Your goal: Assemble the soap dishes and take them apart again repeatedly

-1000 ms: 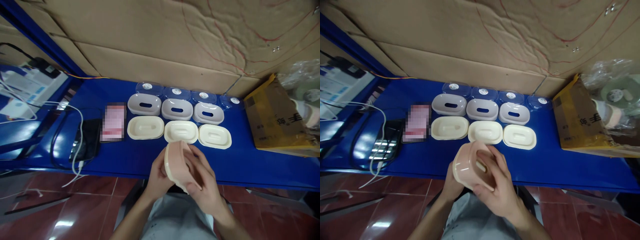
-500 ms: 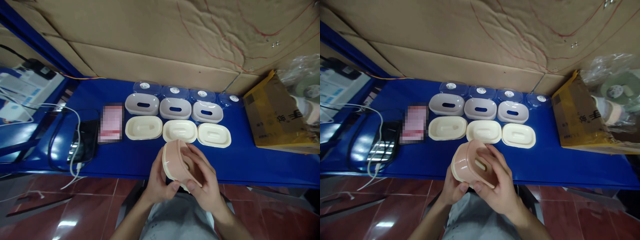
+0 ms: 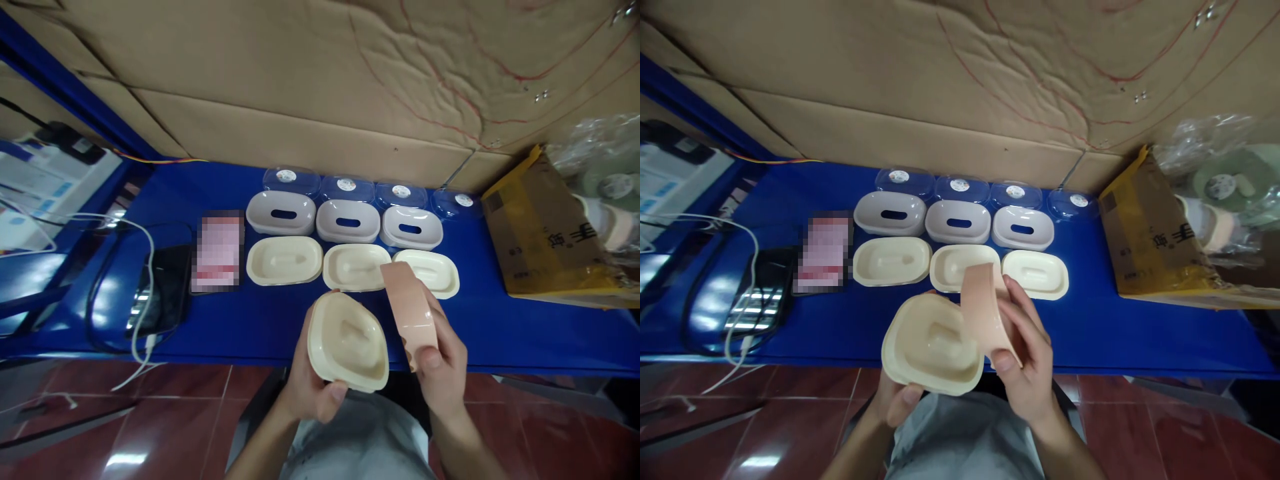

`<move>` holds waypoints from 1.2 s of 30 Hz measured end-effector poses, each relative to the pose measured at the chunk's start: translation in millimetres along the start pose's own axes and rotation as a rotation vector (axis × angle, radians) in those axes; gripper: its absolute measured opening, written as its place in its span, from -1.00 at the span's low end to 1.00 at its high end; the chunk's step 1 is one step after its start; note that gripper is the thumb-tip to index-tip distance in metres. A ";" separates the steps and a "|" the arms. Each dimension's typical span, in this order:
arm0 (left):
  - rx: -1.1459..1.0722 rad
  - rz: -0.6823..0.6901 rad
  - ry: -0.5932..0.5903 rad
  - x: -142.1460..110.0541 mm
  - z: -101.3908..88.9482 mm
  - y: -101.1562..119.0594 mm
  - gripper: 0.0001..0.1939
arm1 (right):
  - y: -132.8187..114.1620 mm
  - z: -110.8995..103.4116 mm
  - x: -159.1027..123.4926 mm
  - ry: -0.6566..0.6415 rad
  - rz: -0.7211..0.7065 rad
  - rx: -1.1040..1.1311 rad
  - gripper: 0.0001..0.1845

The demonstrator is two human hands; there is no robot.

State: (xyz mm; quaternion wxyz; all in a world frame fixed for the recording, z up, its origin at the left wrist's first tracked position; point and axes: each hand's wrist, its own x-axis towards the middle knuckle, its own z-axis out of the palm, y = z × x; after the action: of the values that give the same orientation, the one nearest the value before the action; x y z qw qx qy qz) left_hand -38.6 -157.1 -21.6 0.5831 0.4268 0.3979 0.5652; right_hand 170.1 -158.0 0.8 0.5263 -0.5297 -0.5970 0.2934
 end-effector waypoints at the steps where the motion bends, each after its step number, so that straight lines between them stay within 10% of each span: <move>1: 0.018 0.027 -0.026 1.1 -0.5 0.2 0.14 | 1.8 -9.1 5.9 -0.001 -0.032 -0.033 -0.34; 6: 0.036 0.076 -0.147 7.2 -3.4 0.9 0.09 | 0.9 -86.8 64.2 0.074 -0.172 -0.441 -0.28; 12: 0.105 0.116 -0.209 7.2 -3.6 -3.0 -0.02 | -0.9 -169.6 142.2 -0.139 -0.263 -0.996 -0.25; 19: 0.065 0.059 -0.202 4.3 -2.2 -3.7 -0.02 | 41.2 -170.5 183.4 -0.473 -0.095 -1.338 -0.35; 36: 0.016 0.001 -0.236 4.9 -0.6 -2.6 -0.01 | 52.6 -170.5 200.9 -0.418 -0.040 -1.293 -0.23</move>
State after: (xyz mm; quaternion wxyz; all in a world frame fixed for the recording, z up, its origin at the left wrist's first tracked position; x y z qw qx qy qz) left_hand -38.2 -152.1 -24.1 0.6223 0.4949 0.3309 0.5082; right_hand 370.3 9.8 63.6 -0.0174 -0.6590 -0.7511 -0.0363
